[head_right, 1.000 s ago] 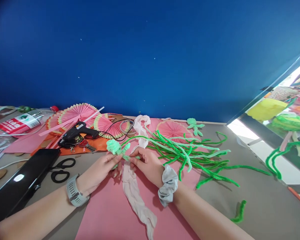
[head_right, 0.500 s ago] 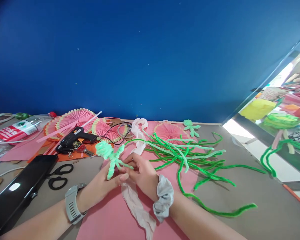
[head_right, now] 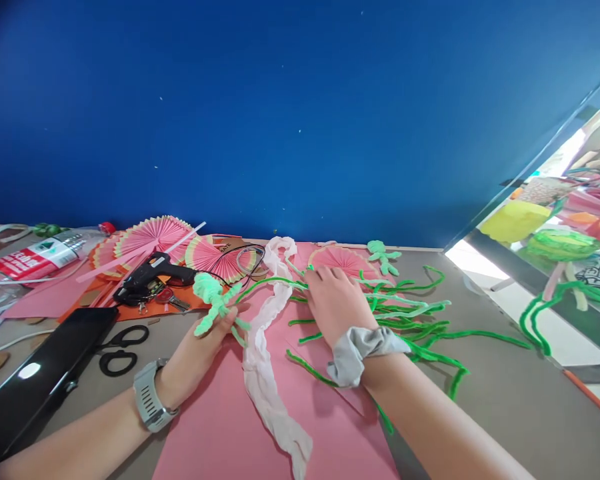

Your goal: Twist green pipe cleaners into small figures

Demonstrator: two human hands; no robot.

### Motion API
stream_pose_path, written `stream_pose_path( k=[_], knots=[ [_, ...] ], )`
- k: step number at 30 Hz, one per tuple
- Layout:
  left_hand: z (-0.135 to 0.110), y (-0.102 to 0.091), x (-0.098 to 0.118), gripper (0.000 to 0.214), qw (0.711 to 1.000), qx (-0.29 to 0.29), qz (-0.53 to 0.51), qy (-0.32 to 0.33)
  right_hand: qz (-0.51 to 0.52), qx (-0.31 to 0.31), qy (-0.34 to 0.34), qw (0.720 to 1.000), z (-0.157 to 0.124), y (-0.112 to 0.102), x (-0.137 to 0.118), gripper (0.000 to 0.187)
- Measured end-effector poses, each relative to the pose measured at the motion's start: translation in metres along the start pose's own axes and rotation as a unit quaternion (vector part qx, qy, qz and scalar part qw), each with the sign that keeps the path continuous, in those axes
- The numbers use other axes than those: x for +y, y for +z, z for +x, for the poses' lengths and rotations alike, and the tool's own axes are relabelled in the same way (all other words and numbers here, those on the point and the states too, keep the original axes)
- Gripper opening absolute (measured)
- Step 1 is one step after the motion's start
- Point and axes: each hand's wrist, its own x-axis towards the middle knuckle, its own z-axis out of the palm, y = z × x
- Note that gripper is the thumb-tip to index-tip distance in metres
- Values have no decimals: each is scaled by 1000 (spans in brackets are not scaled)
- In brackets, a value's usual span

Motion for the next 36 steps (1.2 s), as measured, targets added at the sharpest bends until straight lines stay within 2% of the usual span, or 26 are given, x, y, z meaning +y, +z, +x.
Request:
stream_pose_path(
  k=[3, 8, 11, 14, 16, 18, 23, 26, 29, 32, 36],
  knots=[
    [-3, 2, 5, 38, 996, 28, 72, 33, -49, -33, -5, 998, 3, 7, 14, 12],
    [-8, 3, 6, 35, 1000, 20, 21, -3, -33, -37, -4, 999, 6, 9, 18, 17],
    [-8, 3, 2, 38, 1000, 12, -4, -3, -17, 41, 6, 999, 4, 1, 18, 20],
    [-7, 5, -1, 40, 998, -11, -51, -28, 13, 149, -77, 986, 1, -8, 17, 25],
    [-6, 6, -1, 39, 995, -19, -87, -39, 38, 173, -137, 975, -2, -11, 15, 25],
    [-4, 7, 2, 37, 992, -24, -121, -37, 78, 173, -158, 969, -3, -12, 10, 22],
    [0, 5, 6, 35, 986, -36, -154, -54, 252, 103, -98, 957, -8, -8, -11, 16],
    [0, 6, 3, 39, 985, -38, -157, -60, 314, 5, -94, 945, -14, -3, -29, 16],
    [-1, 6, 0, 41, 987, -39, -149, -51, 319, -83, -87, 940, -20, 5, -44, 18],
    [-2, 5, -2, 36, 992, -22, -118, -40, 317, -85, -56, 943, -23, 14, -52, 21],
    [-1, 5, -4, 32, 990, -8, -126, -62, 348, -85, -60, 932, -24, 23, -54, 5]
  ],
)
